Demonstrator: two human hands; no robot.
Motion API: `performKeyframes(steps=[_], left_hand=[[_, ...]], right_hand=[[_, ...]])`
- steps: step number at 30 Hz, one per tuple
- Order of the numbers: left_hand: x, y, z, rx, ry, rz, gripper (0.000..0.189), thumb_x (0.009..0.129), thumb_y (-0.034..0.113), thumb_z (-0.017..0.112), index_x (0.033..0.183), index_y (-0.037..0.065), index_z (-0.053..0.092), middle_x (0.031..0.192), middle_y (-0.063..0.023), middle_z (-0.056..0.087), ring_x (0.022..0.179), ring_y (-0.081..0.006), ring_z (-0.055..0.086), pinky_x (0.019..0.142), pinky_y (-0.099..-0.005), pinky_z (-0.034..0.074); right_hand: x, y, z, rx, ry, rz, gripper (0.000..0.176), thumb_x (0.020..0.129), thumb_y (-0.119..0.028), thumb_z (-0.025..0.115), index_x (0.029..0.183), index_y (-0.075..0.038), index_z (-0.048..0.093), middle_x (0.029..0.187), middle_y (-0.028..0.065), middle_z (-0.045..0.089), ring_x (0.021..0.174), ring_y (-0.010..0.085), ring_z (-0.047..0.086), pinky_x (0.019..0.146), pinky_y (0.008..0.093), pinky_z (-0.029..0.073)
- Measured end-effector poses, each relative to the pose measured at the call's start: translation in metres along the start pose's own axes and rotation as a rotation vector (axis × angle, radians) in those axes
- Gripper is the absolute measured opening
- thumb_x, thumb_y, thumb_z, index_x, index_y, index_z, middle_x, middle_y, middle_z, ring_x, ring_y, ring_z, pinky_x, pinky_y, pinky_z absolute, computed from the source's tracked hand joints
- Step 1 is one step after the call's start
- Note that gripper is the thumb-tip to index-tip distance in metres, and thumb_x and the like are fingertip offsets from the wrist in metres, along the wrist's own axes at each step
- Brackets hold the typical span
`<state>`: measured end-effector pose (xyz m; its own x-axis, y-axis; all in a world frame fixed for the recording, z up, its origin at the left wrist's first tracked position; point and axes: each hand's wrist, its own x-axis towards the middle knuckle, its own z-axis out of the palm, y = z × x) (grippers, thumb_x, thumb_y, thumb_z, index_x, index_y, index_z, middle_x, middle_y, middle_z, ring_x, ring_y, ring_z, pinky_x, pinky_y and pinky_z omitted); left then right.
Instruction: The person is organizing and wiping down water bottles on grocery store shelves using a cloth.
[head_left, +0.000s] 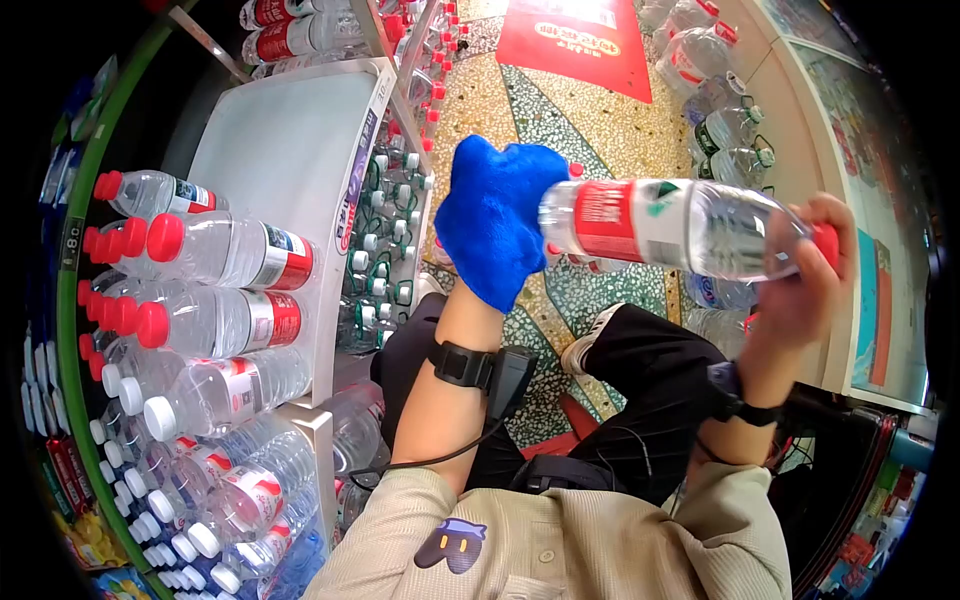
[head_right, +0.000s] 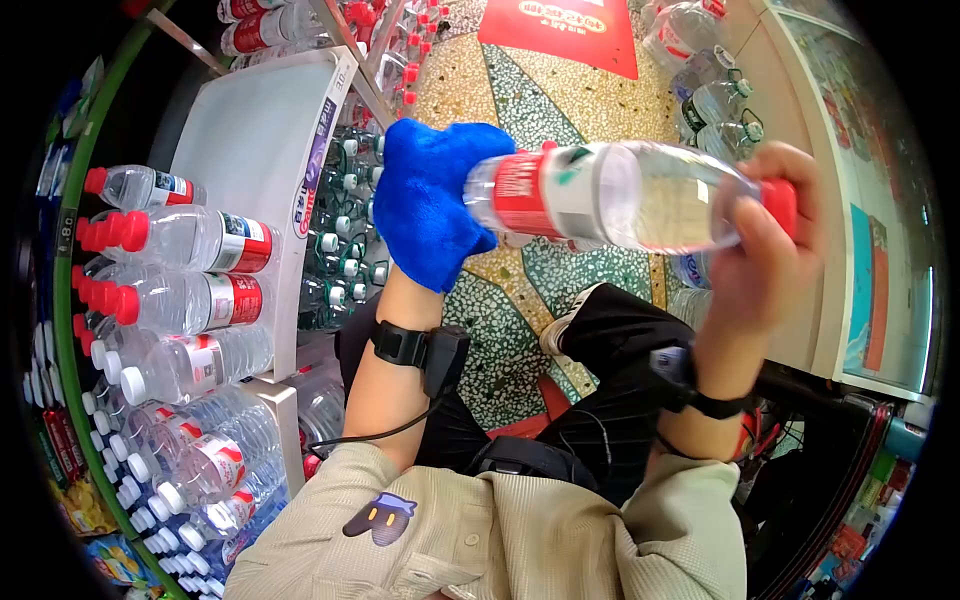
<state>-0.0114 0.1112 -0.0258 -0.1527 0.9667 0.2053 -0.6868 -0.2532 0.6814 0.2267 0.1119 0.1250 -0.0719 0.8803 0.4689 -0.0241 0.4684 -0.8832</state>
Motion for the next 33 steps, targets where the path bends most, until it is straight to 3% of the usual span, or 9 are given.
performKeyframes(steps=[5, 8, 16, 19, 20, 24, 28, 32, 33], left_hand=[[-0.01, 0.035, 0.022, -0.143, 0.067, -0.199, 0.032, 0.091, 0.024, 0.048, 0.105, -0.003, 0.054, 0.097, -0.0188, 0.065, 0.084, -0.0256, 0.065, 0.073, -0.0344, 0.054], [-0.012, 0.054, 0.022, -0.167, 0.091, -0.246, 0.04, 0.094, 0.031, 0.044, 0.103, -0.006, 0.057, 0.098, -0.0209, 0.066, 0.084, -0.0268, 0.067, 0.074, -0.0356, 0.055], [-0.006, 0.028, 0.007, -0.145, 0.221, -0.229, 0.017, 0.087, 0.006, 0.043, 0.078, 0.003, 0.056, 0.076, -0.0097, 0.061, 0.063, -0.0192, 0.059, 0.065, -0.0311, 0.051], [0.002, 0.007, -0.018, 0.766, 0.158, 0.165, 0.012, 0.087, 0.012, 0.05, 0.077, 0.006, 0.052, 0.07, -0.0055, 0.056, 0.059, -0.0164, 0.057, 0.054, -0.0291, 0.048], [0.003, 0.007, -0.024, 0.905, 0.195, 0.22, 0.013, 0.089, 0.014, 0.051, 0.077, 0.007, 0.052, 0.068, -0.0043, 0.055, 0.059, -0.0155, 0.057, 0.051, -0.0289, 0.047], [0.0, 0.007, 0.004, -0.494, 0.697, -0.187, 0.021, 0.094, 0.023, 0.049, 0.08, 0.007, 0.053, 0.067, -0.0049, 0.055, 0.056, -0.0151, 0.055, 0.05, -0.0312, 0.047], [-0.005, 0.024, 0.008, -0.41, 0.343, -0.458, 0.044, 0.094, 0.046, 0.041, 0.085, 0.006, 0.057, 0.058, -0.0079, 0.056, 0.042, -0.0214, 0.053, 0.038, -0.0371, 0.044], [0.0, 0.035, 0.023, -0.242, 0.344, -0.716, 0.052, 0.094, 0.051, 0.036, 0.062, 0.013, 0.052, 0.046, -0.0035, 0.043, 0.032, -0.0167, 0.039, 0.029, -0.0303, 0.025], [0.0, 0.035, 0.02, -0.293, 0.362, -0.673, 0.046, 0.095, 0.05, 0.039, 0.073, 0.012, 0.055, 0.055, -0.0033, 0.05, 0.037, -0.0158, 0.044, 0.032, -0.0285, 0.029]], right_hand=[[-0.016, 0.054, 0.064, 0.187, 0.038, -0.162, 0.033, 0.077, -0.013, 0.064, 0.104, -0.001, 0.049, 0.096, 0.0113, 0.056, 0.092, 0.022, 0.057, 0.08, 0.0337, 0.047], [-0.019, 0.041, 0.1, 0.714, 0.0, 0.174, 0.035, 0.08, -0.019, 0.064, 0.105, -0.001, 0.049, 0.106, 0.019, 0.059, 0.106, 0.0333, 0.058, 0.091, 0.0434, 0.046], [-0.049, 0.015, 0.135, -0.23, -0.858, -0.726, 0.018, 0.07, -0.013, 0.068, 0.084, -0.01, 0.057, 0.09, 0.0082, 0.064, 0.085, 0.0288, 0.064, 0.08, 0.0446, 0.053], [-0.05, 0.025, 0.139, -0.3, -0.929, -0.887, 0.024, 0.059, -0.021, 0.069, 0.078, -0.011, 0.059, 0.087, 0.0066, 0.061, 0.087, 0.0257, 0.063, 0.083, 0.0415, 0.053], [-0.041, 0.027, 0.139, -0.239, -0.912, -0.814, 0.022, 0.062, -0.02, 0.068, 0.078, -0.009, 0.058, 0.087, 0.0076, 0.061, 0.088, 0.0257, 0.063, 0.08, 0.0396, 0.053], [-0.002, 0.026, 0.136, -0.118, -0.37, -0.266, 0.013, 0.081, -0.015, 0.058, 0.086, -0.002, 0.057, 0.092, 0.0123, 0.062, 0.096, 0.0262, 0.061, 0.083, 0.0384, 0.049], [0.077, 0.028, 0.169, 0.606, -0.038, -0.016, 0.03, 0.087, -0.017, 0.05, 0.108, 0.003, 0.057, 0.107, 0.0176, 0.061, 0.104, 0.0301, 0.059, 0.099, 0.0427, 0.041], [0.131, 0.051, 0.259, 0.219, -0.502, -0.457, 0.025, 0.091, -0.014, 0.05, 0.11, 0.001, 0.059, 0.111, 0.0144, 0.061, 0.108, 0.0289, 0.057, 0.097, 0.0411, 0.043], [0.141, 0.047, 0.289, 0.428, -0.642, -0.23, 0.024, 0.09, -0.015, 0.053, 0.108, -0.001, 0.06, 0.11, 0.0126, 0.062, 0.105, 0.0251, 0.059, 0.094, 0.0384, 0.045]])
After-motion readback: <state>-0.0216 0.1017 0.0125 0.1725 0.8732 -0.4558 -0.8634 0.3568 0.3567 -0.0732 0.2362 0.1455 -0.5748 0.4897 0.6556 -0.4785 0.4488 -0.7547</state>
